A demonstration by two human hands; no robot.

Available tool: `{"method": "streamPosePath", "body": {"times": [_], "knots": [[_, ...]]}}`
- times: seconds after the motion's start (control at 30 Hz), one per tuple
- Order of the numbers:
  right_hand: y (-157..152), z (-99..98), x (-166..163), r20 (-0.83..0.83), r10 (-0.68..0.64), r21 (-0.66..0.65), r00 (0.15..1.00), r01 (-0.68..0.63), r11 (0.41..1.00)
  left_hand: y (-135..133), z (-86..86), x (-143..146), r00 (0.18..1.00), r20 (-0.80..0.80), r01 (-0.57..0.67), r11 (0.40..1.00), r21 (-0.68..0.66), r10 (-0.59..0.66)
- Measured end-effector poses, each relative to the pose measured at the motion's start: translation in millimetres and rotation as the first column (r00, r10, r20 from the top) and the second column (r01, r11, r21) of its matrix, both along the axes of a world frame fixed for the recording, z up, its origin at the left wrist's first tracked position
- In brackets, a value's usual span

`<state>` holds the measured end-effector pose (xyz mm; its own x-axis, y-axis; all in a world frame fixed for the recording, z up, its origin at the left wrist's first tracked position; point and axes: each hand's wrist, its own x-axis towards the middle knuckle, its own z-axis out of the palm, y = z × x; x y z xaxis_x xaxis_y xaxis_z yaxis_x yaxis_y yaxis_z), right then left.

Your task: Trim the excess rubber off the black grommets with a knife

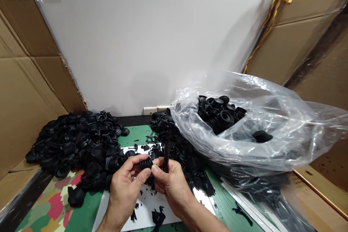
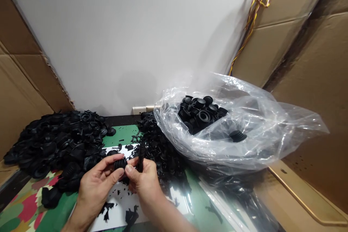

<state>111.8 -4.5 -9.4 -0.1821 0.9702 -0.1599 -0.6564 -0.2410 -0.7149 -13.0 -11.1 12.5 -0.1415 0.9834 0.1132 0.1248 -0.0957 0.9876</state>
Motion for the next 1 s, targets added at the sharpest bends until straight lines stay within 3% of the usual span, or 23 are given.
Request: {"method": "streamPosePath", "body": {"times": [0.13,0.27,0.57,0.77,1.0], "knots": [[-1,-0.6,-2,0.001,-0.025,-0.023,1.0,0.025,0.999,2,2.3,0,0.994,0.043,-0.095,0.993,-0.064,0.098],[-1,-1.3,-2,0.017,-0.011,-0.037,1.0,0.012,0.999,1,7.4,1,0.993,0.013,-0.118,0.99,-0.077,0.119],[-1,-2.9,-2,0.025,0.034,-0.061,0.999,-0.032,0.998,1,2.5,0,0.995,-0.075,-0.066,0.994,0.085,0.072],[0,0.6,0,0.172,0.036,0.029,0.984,-0.042,0.999,-1,-1.9,-1,0.993,-0.089,-0.066,0.992,0.109,0.076],[-2,6.5,-1,0.089,-0.002,-0.033,0.996,0.005,0.999,-1,-1.9,2,0.995,0.006,-0.097,0.991,-0.09,0.098]]}}
